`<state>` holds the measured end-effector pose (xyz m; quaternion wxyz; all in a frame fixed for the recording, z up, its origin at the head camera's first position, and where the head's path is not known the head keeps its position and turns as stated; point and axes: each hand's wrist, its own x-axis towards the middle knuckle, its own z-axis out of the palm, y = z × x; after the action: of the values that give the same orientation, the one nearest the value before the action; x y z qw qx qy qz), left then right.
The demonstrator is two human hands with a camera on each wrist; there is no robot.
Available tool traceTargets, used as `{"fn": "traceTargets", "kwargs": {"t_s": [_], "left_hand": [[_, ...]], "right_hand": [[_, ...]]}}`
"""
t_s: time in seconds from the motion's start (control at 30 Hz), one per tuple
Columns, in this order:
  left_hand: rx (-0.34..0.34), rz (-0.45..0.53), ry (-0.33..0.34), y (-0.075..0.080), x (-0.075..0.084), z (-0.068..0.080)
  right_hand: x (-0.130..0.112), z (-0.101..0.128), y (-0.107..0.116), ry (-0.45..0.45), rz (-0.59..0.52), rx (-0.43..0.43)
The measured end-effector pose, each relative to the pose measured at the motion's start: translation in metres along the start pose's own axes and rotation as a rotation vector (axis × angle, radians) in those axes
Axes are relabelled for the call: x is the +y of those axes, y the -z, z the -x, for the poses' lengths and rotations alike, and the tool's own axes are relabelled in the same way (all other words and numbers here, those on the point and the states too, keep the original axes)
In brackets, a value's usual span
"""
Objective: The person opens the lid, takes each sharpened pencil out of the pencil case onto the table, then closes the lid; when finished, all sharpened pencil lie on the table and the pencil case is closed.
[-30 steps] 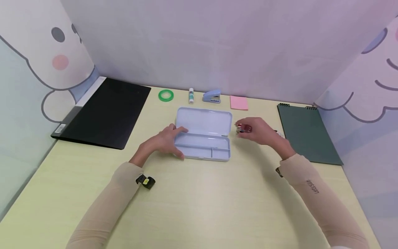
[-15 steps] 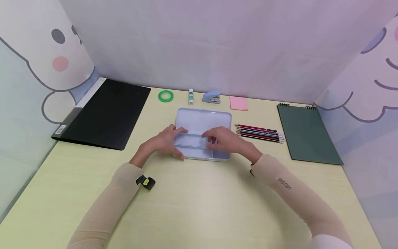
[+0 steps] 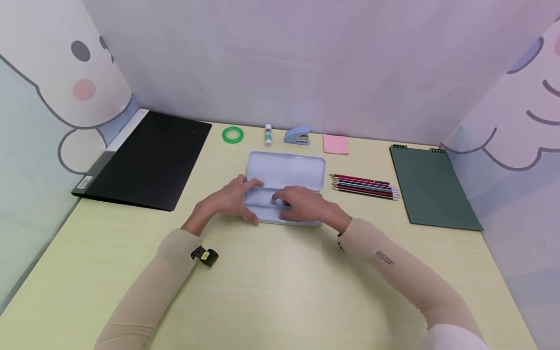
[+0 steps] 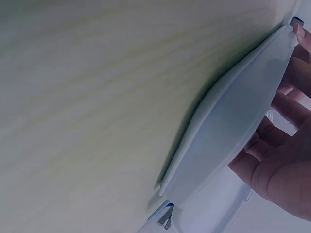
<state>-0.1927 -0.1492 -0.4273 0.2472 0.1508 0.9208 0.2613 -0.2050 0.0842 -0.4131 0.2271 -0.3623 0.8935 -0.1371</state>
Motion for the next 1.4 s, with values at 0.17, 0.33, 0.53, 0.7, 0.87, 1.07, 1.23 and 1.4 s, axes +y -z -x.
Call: {"fn": "traceTargets", "kwargs": {"t_s": [0.17,0.33,0.53,0.7,0.87,1.07,1.23,1.4], "left_hand": [[0.004,0.003,-0.006,0.000,0.000,0.001],[0.002,0.003,-0.006,0.001,-0.001,0.001],[0.003,0.006,-0.014,0.003,-0.001,0.001],[0.004,-0.001,-0.021,0.002,-0.002,0.000],[-0.001,0.000,-0.011,0.002,-0.002,0.000],[-0.002,0.004,-0.004,0.001,0.000,0.000],[-0.007,0.008,0.006,0.000,0.001,0.001],[-0.012,0.012,0.013,0.000,0.001,0.001]], "right_hand": [[-0.001,-0.001,0.000,-0.007,-0.002,-0.019],[0.000,-0.003,0.000,0.010,-0.034,-0.039],[0.000,-0.006,0.002,0.022,-0.043,-0.060],[0.001,-0.007,0.004,0.034,-0.067,-0.082],[0.005,-0.007,0.010,0.078,-0.117,-0.121],[0.010,-0.009,0.017,0.112,-0.159,-0.152],[0.009,-0.011,0.023,0.115,-0.165,-0.171],[0.009,-0.012,0.025,0.123,-0.151,-0.184]]}}
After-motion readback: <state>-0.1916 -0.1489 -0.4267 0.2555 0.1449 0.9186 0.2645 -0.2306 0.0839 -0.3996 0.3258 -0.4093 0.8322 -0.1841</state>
